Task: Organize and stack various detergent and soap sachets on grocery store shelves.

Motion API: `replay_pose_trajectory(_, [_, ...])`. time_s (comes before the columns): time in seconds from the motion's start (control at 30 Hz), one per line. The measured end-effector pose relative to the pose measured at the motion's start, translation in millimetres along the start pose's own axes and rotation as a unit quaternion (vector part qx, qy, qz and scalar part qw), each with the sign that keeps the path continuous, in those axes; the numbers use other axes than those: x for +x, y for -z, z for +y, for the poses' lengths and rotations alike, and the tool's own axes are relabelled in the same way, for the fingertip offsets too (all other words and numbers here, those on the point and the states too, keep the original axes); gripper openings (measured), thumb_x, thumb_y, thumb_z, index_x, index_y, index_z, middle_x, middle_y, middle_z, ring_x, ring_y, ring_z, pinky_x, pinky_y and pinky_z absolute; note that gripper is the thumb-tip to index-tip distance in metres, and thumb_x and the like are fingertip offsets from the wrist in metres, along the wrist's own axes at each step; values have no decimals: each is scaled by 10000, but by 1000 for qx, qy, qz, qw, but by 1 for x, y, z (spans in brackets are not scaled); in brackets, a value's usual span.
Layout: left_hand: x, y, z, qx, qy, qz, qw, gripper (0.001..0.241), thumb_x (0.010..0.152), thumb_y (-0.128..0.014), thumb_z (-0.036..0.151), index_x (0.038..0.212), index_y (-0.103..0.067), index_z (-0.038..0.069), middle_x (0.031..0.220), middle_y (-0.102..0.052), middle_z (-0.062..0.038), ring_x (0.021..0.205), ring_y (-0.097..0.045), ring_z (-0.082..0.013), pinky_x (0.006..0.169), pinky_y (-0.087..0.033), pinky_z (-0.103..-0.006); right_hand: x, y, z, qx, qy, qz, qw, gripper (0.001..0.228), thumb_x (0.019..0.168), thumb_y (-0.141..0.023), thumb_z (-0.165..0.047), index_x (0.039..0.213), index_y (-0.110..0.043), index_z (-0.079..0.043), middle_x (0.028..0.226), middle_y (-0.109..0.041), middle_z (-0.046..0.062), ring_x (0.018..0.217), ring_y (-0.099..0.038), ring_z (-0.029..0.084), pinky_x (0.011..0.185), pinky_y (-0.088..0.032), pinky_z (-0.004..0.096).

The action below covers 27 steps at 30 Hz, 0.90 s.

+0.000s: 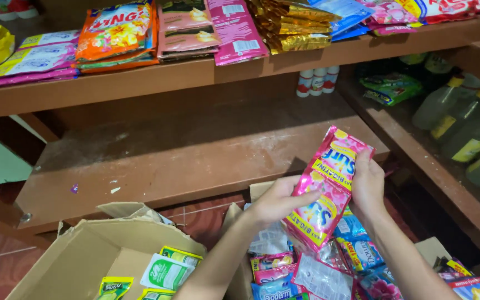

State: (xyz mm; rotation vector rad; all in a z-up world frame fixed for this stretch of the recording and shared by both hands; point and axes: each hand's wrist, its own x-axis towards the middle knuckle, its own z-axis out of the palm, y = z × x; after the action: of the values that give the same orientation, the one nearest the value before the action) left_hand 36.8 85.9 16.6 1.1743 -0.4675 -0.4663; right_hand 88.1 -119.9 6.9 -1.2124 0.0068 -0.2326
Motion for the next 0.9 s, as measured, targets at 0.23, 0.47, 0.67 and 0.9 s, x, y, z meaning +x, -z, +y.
replay_pose_trajectory(0.23, [0, -6, 18, 19, -22, -18, 999, 356, 994, -698, 147, 1295, -633, -31, 1136, -746, -96, 975, -717, -138, 884, -588, -323, 2, 5, -7, -53, 55, -21, 997, 666, 1105, -305, -554, 1201, -634, 17, 1066, -720, 109, 903, -706, 177, 795, -588, 347])
replay_pose_trajectory(0.47, [1, -7, 27, 6, -74, 44, 996, 441, 967, -708, 149, 1367, -573, 23, 1200, -719, -72, 1051, -700, -130, 923, -581, -320, -32, -1, -37, 123, -71, -251, 958, 741, 921, -521, -554, 1523, -328, -168, 1443, -565, 65, 1305, -573, 238, 1049, -483, 470])
replay_pose_trajectory(0.67, [-9, -20, 46, 255, -28, 137, 957, 518, 887, -790, 270, 1299, -600, 20, 1153, -755, -100, 1031, -731, -148, 904, -591, -327, -29, -2, -36, 75, -54, -273, 958, 970, 817, -740, -142, 1632, -225, -249, 1501, -518, 64, 1356, -525, 240, 1100, -430, 489])
replay_pose_trajectory(0.9, [0, 11, -4, 305, -55, 107, 945, 642, 845, -842, 350, 1287, -549, -12, 1146, -737, -138, 1018, -716, -166, 860, -604, -355, -28, -9, -65, 132, -7, -193, 972, 906, 806, -588, 112, 1611, -298, -188, 1468, -556, 81, 1337, -561, 251, 1107, -455, 495])
